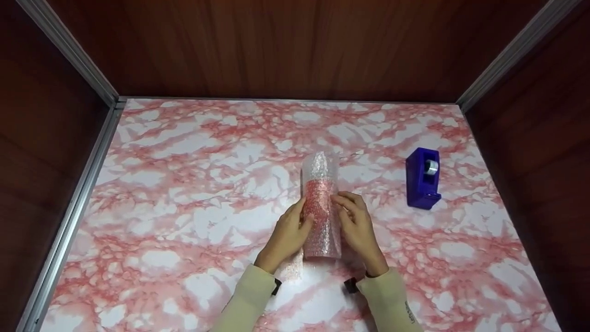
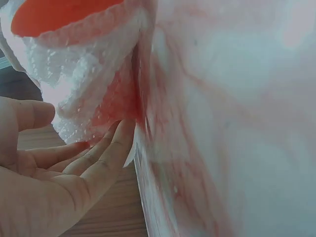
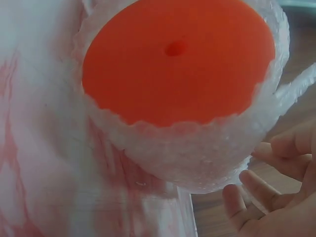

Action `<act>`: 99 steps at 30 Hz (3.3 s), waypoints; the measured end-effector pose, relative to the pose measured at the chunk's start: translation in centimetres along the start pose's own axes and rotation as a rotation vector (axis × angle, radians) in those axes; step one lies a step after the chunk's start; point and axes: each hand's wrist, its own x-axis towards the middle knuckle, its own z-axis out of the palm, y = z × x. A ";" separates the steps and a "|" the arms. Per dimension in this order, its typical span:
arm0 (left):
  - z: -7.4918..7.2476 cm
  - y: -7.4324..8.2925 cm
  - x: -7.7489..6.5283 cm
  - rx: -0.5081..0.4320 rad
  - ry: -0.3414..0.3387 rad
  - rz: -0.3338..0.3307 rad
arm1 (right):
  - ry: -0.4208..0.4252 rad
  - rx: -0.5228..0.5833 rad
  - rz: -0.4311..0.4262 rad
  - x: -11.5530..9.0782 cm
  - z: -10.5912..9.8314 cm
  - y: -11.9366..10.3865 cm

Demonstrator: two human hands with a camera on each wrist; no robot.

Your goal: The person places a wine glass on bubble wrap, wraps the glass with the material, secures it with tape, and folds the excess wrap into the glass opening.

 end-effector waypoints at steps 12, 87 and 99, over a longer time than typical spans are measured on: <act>0.3 0.0 0.2 -0.050 -0.114 -0.145 | -0.007 -0.228 -0.192 -0.3 0.6 0.0; -3.3 1.1 5.3 0.297 -0.288 0.087 | -0.150 -0.397 -0.406 0.4 -3.8 -0.7; -3.3 0.9 5.0 0.274 -0.289 0.071 | 0.054 -0.477 -0.406 1.2 -6.9 0.7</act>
